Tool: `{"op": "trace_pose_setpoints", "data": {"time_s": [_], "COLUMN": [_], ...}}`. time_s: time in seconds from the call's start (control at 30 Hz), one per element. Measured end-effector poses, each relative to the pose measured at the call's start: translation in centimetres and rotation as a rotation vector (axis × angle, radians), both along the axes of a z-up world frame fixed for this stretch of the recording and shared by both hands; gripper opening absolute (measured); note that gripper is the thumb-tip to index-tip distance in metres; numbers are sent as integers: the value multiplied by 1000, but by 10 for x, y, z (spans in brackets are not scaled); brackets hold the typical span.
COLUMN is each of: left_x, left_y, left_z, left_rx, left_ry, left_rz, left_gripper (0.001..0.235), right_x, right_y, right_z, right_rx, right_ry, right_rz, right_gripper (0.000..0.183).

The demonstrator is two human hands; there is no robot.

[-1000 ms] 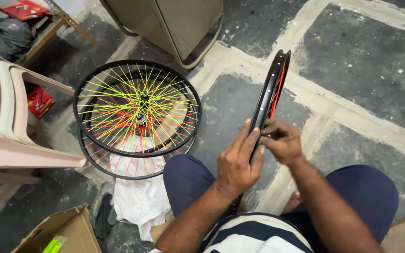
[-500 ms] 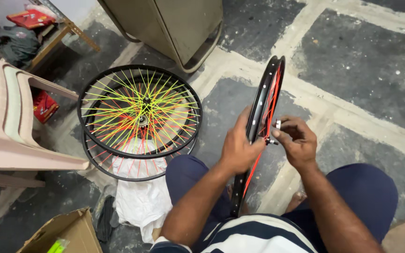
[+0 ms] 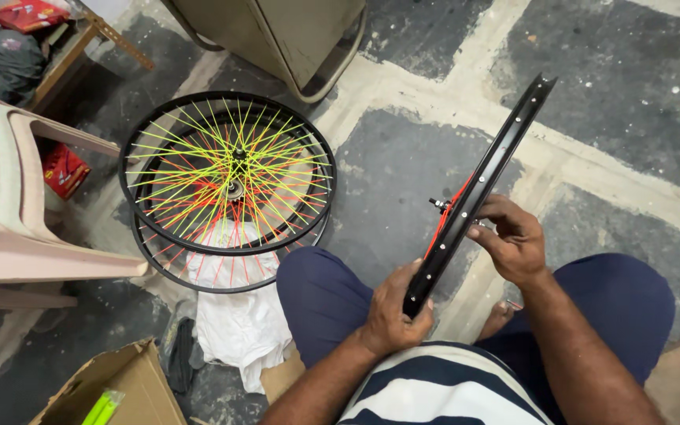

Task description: The person sits on the floor and installs a black rim strip into a bicycle rim, pressing it into place by hand. A completed bicycle wheel with neon spokes rests nearby on the floor.

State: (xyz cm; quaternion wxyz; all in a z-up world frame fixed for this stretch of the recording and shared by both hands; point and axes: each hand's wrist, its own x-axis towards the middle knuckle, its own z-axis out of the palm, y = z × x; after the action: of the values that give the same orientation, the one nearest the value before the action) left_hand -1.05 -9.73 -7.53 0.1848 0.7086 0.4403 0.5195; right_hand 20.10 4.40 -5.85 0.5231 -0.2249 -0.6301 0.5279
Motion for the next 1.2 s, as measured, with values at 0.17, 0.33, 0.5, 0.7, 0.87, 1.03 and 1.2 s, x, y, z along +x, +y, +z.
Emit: {"op": "trace_pose_setpoints", "data": {"time_s": [0.17,0.33,0.5,0.7,0.87,1.03,1.2], "left_x": [5,10,15,20,18,14,17], "left_y": [0,19,40,43,43,43,44], "left_z": [15,62,96,96,98,101,98], "left_rx": [-16,47,18,-24,-18,-11,1], "left_ry": [-9,78,169,248,286,288,267], "left_rz": [6,104,124,113,149,143,129], "left_gripper": [69,69,60,57,56,56,55], "right_x": [10,-8,-10,-45,-42,-13,-12], "right_y": [11,19,17,-6,-6,9,23], "right_z": [-7,-9,21,27,13,-15,0], "right_rx": [-113,-292,-352,476,416,-83,-516], "right_ry": [-39,88,5,-351,-371,-208,80], "right_rz": [77,270,367,-583,-501,7,355], "right_gripper": [22,33,49,22,23,23,42]}}
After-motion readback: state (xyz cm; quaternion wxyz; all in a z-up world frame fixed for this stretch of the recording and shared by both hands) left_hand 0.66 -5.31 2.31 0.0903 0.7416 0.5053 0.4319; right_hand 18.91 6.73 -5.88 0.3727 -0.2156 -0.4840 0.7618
